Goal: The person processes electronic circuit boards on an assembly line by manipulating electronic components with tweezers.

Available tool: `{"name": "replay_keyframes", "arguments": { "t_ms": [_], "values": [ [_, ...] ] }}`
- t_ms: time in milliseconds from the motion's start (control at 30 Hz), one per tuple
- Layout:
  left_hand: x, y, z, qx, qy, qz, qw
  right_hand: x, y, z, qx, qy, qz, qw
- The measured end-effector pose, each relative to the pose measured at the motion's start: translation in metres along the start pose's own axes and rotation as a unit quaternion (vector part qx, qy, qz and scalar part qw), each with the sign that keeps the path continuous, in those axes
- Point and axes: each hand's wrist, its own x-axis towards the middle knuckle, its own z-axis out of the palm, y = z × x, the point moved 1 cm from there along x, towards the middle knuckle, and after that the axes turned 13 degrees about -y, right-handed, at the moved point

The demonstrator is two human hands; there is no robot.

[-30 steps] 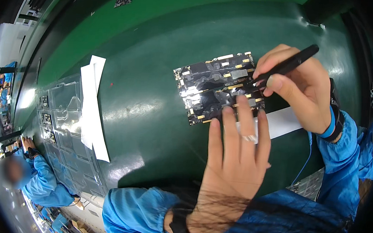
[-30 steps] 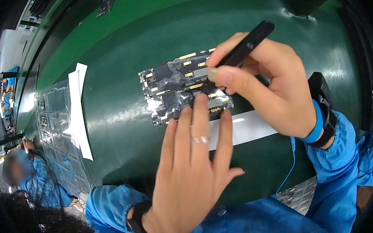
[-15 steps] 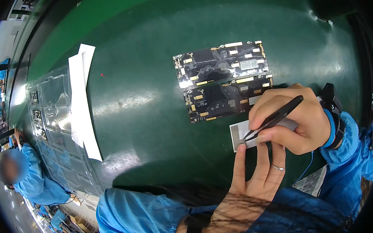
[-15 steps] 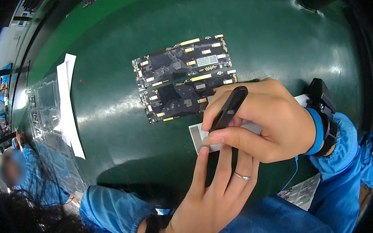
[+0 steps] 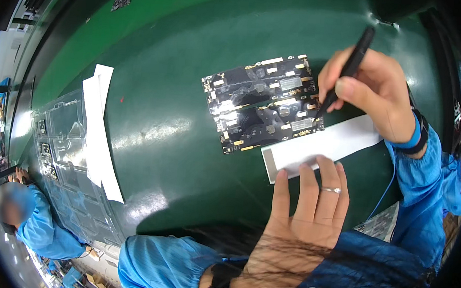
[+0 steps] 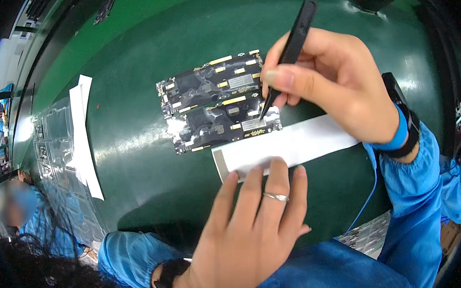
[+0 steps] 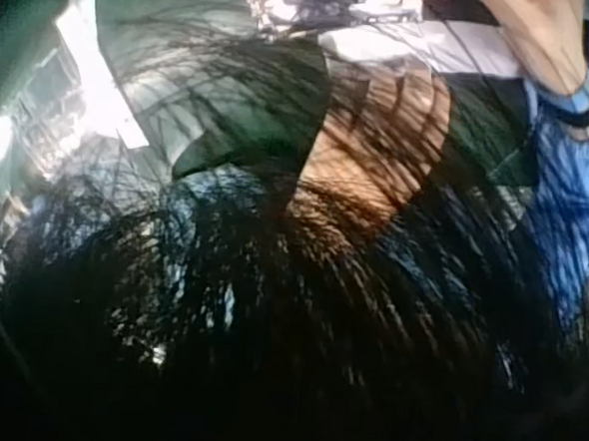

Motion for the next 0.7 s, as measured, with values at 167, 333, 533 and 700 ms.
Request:
{"name": "replay_keyframes", "arguments": {
  "t_ms": [167,333,533,700],
  "values": [
    [0.023,-0.023,0.017,0.006,0.059,0.018,0.998,0.004,0.009,-0.011,-0.026,-0.016,0.004,1.0],
    [0.024,-0.026,0.023,0.05,0.06,0.017,0.997,0.006,0.01,-0.014,-0.02,-0.002,0.01,1.0],
    [0.025,-0.025,0.009,0.053,-0.01,0.012,0.998,0.007,0.012,-0.015,-0.03,-0.014,-0.007,0.999],
    [0.025,-0.025,0.008,0.047,-0.013,0.011,0.999,0.007,0.012,-0.014,-0.023,-0.017,-0.004,1.0]
  ]
}}
